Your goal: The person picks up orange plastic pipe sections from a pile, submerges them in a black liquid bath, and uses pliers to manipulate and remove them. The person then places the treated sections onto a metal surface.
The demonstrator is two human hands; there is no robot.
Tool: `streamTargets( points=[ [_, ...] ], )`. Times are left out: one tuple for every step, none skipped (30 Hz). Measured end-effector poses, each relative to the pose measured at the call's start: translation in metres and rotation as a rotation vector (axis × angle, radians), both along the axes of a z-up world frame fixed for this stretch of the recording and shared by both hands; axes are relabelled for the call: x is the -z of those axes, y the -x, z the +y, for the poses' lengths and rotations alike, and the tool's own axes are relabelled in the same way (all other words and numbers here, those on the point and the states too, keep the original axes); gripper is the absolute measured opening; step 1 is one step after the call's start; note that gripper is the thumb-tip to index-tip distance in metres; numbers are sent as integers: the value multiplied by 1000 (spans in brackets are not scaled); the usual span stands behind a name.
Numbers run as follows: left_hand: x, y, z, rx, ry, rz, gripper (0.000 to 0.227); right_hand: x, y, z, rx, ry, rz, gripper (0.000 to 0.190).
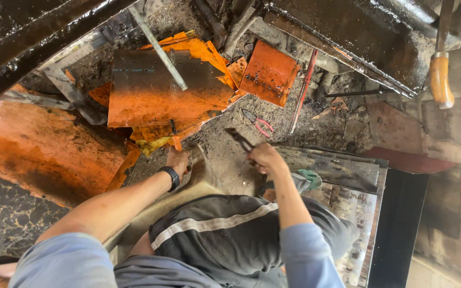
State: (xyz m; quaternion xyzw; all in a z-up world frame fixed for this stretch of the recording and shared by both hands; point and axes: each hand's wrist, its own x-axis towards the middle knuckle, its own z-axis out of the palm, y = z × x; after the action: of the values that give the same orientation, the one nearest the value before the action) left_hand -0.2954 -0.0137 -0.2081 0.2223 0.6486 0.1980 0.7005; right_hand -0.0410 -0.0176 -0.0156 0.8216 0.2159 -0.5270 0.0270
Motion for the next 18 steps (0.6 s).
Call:
streamTargets(
  points=[
    [-5, 3, -1, 29, 11, -20, 21, 13, 7, 9, 78, -32, 69, 13],
    [-9, 6, -3, 58, 22, -39, 19, 25, 13, 16, 156, -64, 138, 15],
    [-12, 9, -4, 63, 25, -42, 20, 36, 19, 24, 201, -69, 161, 15],
    [-15, 14, -5, 69, 29, -44, 22, 46, 25, 31, 246, -75, 184, 15],
    [-16, 15, -5, 71, 30, -49, 24, 53, 29, 39, 286, -81, 205, 16],
    [-16, 16, -3, 80, 48, -89, 25, 59, 33, 46, 260, -122, 168, 16],
    [-15, 17, -3, 93, 70, -131, 25, 64, 35, 49, 239, -158, 130, 16],
    [-13, 16, -4, 107, 92, -173, 26, 69, 36, 51, 218, -195, 91, 17],
    [-11, 15, -4, 140, 69, -138, 26, 73, 37, 52, 228, -224, 98, 17],
    [-8, 13, -4, 172, 47, -103, 26, 76, 38, 54, 238, -254, 106, 17],
    [-4, 10, -3, 203, 22, -68, 26, 79, 38, 56, 246, -286, 113, 17],
    [1, 7, -2, 226, 30, -80, 26, 82, 36, 60, 215, -259, 80, 15],
    [6, 3, -3, 247, 42, -93, 25, 84, 33, 63, 183, -229, 45, 13],
    [12, -2, -5, 268, 53, -107, 25, 85, 30, 65, 150, -199, 11, 12],
    [18, -6, -4, 265, 94, -102, 27, 87, 28, 70, 125, -216, 19, 14],
    [26, -9, -3, 262, 135, -98, 29, 88, 26, 74, 101, -232, 27, 16],
    [34, -12, -1, 260, 174, -93, 32, 89, 25, 80, 77, -251, 36, 18],
    [42, -16, 2, 269, 95, -108, 30, 90, 24, 86, 63, -244, -1, 18]
  ],
)
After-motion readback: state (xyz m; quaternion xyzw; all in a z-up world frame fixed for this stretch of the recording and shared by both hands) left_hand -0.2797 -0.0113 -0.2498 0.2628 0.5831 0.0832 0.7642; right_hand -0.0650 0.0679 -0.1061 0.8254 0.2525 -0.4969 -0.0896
